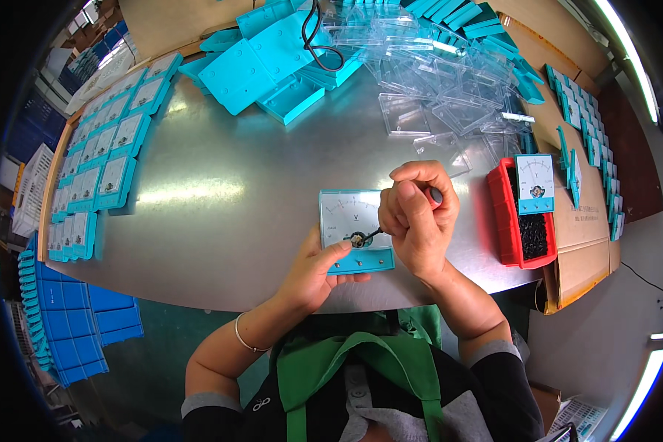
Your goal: The person assembles small teal electrical devices by inserting a clear plastic cover over the dial, securing it with screws using a screwdriver, and placing the finished unit into a teal case. The process is repeated for multiple units on a metal workbench.
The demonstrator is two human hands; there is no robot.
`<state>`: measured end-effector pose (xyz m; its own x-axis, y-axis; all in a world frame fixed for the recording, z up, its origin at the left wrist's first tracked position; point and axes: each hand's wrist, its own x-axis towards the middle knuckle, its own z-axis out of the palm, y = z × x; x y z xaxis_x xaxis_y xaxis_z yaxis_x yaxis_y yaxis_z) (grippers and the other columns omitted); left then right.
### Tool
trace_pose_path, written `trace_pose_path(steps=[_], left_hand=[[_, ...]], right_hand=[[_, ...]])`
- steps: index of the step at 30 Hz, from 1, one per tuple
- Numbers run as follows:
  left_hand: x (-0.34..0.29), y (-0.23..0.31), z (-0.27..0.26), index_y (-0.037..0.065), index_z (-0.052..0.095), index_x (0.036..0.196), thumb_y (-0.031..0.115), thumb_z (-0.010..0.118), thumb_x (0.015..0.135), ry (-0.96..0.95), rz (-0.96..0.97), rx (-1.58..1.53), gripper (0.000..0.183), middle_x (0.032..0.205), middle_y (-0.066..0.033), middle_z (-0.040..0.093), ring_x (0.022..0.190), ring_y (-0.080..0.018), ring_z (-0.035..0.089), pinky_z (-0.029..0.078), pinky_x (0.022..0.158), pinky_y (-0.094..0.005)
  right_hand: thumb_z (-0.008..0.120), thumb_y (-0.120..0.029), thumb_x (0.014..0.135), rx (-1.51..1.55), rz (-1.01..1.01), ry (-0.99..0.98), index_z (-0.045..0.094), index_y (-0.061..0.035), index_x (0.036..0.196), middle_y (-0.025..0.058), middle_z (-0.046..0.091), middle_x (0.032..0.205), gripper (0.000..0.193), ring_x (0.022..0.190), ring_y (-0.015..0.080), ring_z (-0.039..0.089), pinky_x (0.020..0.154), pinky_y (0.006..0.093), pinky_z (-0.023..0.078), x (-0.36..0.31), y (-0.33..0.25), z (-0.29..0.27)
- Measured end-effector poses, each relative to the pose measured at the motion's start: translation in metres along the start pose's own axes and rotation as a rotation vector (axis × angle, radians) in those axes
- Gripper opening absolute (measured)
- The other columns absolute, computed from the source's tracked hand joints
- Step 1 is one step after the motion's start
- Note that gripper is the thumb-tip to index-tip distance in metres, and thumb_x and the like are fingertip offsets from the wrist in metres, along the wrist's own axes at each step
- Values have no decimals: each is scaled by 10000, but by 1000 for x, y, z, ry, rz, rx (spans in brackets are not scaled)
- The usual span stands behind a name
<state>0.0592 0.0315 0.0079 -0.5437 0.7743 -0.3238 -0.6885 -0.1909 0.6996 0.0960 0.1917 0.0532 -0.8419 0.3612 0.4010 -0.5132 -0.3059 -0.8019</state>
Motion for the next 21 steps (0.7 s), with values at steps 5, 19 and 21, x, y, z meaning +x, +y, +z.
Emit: trace_pose_path(steps=[5,19,21], left_hand=[[0,0,1,71,345,1318,159,470,950,24,-9,-12,398,1176,-132,558,987,-259,630,583,757,-412],[0,0,-2,65,330,1313,164,509,933,-22,1,-21,431,1166,-130,554,958,-253,635,584,705,-397],[-4,3,-1,65,318,1313,173,534,924,-13,30,-20,458,1164,-132,552,959,-257,634,583,688,-403]], right_hand=[[485,-28,944,-184,-125,21,522,17,1010,-9,451,598,88,478,38,378,423,211,306,-11,-1,11],[500,-10,926,-129,-28,-12,546,14,1036,-11,463,598,121,486,33,387,432,217,306,-3,-5,10],[503,-27,929,-104,-92,27,534,19,1067,2,472,604,149,479,38,397,424,217,308,-6,-27,9]])
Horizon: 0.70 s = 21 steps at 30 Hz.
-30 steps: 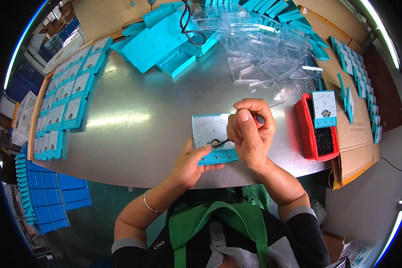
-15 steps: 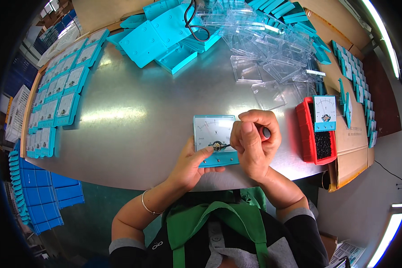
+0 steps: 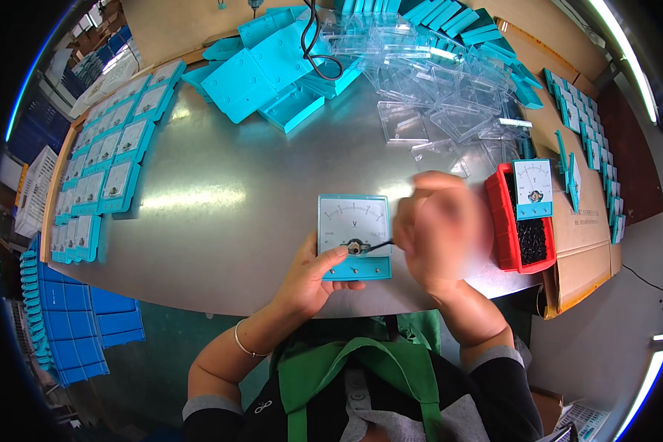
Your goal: The person assembles small teal electrical devices by inserting a clear plastic cover over the dial, securing it with screws using a screwdriver, and placing the finished unit into a teal case. The process is repeated for multiple units on a metal workbench.
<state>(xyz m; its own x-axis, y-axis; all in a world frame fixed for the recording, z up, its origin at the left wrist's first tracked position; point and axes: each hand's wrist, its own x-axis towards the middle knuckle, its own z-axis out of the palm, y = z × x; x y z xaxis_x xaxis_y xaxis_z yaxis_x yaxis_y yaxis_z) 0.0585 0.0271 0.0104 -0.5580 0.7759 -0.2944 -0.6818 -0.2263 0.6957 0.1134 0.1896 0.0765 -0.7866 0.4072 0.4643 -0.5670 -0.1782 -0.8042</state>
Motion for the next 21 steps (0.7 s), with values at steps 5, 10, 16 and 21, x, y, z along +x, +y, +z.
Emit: trace_pose_path(steps=[5,10,16,21], left_hand=[[-13,20,8,49,302,1325,186,555,911,-58,145,43,504,1179,-153,547,968,-265,636,589,673,-414],[-16,29,22,32,298,1330,190,557,908,-198,122,-17,520,1187,-165,542,969,-262,637,597,650,-405],[-12,19,17,33,309,1331,179,552,907,-239,41,-62,510,1187,-161,544,964,-253,636,602,643,-406],[-12,19,15,35,306,1341,173,540,914,-250,0,-91,506,1194,-156,541,975,-246,631,603,649,-401]], right_hand=[[536,-102,918,-147,494,185,580,19,1037,27,546,687,175,484,54,448,410,202,334,-19,-9,-40],[565,-71,904,-102,709,-108,622,7,965,-10,560,630,114,497,31,489,407,188,347,-45,15,-37],[642,-23,837,1,683,-129,657,-5,911,-12,594,649,77,494,26,496,412,178,355,-57,28,-42],[674,7,802,-16,610,-86,668,-11,915,1,656,760,115,598,38,559,502,190,436,-64,28,-37]])
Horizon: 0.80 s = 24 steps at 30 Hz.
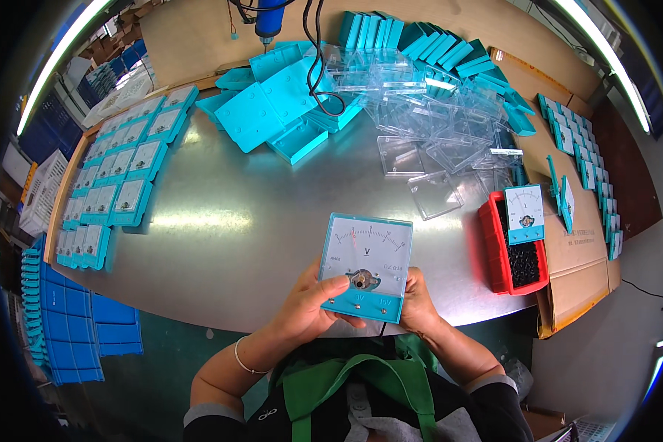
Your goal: The person assembles small teal electrical devices by inserting a clear plastic cover over the dial, securing it with screws using a screwdriver, and placing the finished unit into a teal case. The process is repeated for multiple units on a metal workbench.
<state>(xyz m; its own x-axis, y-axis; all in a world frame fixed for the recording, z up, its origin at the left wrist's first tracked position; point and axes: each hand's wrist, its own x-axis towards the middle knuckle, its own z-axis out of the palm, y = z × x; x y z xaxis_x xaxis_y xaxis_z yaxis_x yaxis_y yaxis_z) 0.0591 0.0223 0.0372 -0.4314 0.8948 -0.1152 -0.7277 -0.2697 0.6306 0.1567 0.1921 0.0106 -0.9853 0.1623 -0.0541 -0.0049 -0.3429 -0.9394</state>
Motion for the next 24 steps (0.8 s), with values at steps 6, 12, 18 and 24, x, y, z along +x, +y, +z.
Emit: trace_pose_path(steps=[6,12,18,24], left_hand=[[-3,-1,5,-4,380,1303,189,527,912,49,39,5,460,1145,-177,585,920,-260,657,607,634,-383],[-4,0,-4,44,282,1359,193,517,930,-4,12,7,512,1228,-152,521,999,-235,622,606,667,-387],[-7,3,-6,45,284,1357,194,512,933,-5,19,3,504,1225,-153,523,1004,-234,622,606,676,-390],[-7,1,-24,50,295,1348,202,511,935,-30,74,-28,490,1210,-152,536,1007,-241,621,603,676,-404]], right_hand=[[686,27,789,7,-4,19,669,-10,941,32,688,889,157,790,77,616,721,235,510,-3,2,3],[697,15,759,-37,22,-1,695,-18,951,64,702,914,195,784,107,644,704,250,518,1,-5,5],[658,44,800,-1,45,-62,669,-4,951,36,693,890,159,791,75,619,719,231,507,5,-1,4],[628,-47,861,-97,218,-131,658,17,1011,25,651,762,165,666,48,586,467,192,411,24,-9,4]])
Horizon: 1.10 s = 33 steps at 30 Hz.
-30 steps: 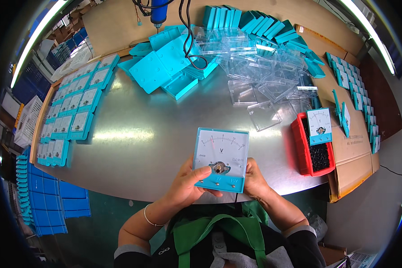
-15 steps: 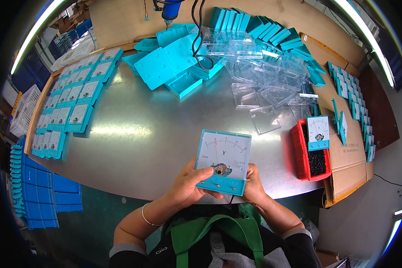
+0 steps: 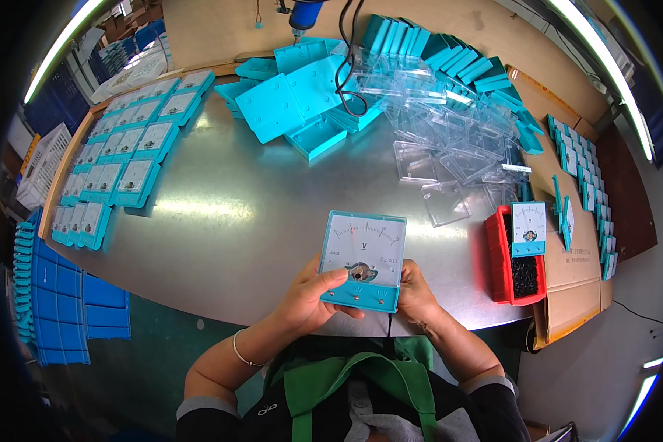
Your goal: The person assembles small teal electrical devices by inserting a clear plastic cover over the dial, securing it with screws using a screwdriver, and placing the finished unit into a teal case. The process is repeated for multiple units on a metal workbench.
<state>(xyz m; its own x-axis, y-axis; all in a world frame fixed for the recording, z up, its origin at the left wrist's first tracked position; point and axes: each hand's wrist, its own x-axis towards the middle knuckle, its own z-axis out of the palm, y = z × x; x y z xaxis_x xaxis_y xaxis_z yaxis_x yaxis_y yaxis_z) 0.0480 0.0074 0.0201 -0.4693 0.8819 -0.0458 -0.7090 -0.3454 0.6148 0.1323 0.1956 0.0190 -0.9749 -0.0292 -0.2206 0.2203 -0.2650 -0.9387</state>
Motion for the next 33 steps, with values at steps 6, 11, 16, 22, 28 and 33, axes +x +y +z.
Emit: trace_pose_path(steps=[6,11,16,22,28,33], left_hand=[[-2,17,-18,63,255,1365,197,529,936,190,126,315,526,1249,-145,499,1039,-267,602,578,743,-439],[15,28,-39,122,65,1479,186,679,856,322,523,529,877,1400,-138,321,1192,-238,468,444,951,-390],[20,46,-58,157,31,1493,166,742,795,370,622,393,996,1344,-95,351,1236,-214,396,379,999,-369],[13,55,-62,162,159,1455,243,649,840,320,508,104,790,1168,-93,443,921,-225,588,513,816,-403],[11,56,-64,176,152,1456,304,635,844,309,495,200,790,1182,-96,437,944,-224,576,505,817,-388],[8,59,-63,179,123,1450,341,611,862,289,585,105,781,1191,-98,426,948,-221,569,504,810,-383]], right_hand=[[639,-162,874,-74,129,12,601,28,1113,-3,569,702,307,554,26,469,425,208,342,14,-47,1],[726,-124,779,-813,-536,153,579,17,957,32,537,670,271,578,86,485,514,245,411,52,-67,33],[724,-150,772,-1212,-824,-214,556,-5,1088,172,628,823,385,584,221,586,570,354,484,99,-66,63],[734,-157,759,-1235,-895,172,503,-87,1268,199,500,1285,563,733,279,666,630,385,536,228,-107,75],[811,-199,664,-1579,-520,110,521,-105,1294,169,534,1230,700,868,279,639,734,387,508,299,-111,56],[818,-241,672,-1213,-284,-136,579,-83,1250,137,629,989,646,870,228,586,756,325,467,241,-79,19]])
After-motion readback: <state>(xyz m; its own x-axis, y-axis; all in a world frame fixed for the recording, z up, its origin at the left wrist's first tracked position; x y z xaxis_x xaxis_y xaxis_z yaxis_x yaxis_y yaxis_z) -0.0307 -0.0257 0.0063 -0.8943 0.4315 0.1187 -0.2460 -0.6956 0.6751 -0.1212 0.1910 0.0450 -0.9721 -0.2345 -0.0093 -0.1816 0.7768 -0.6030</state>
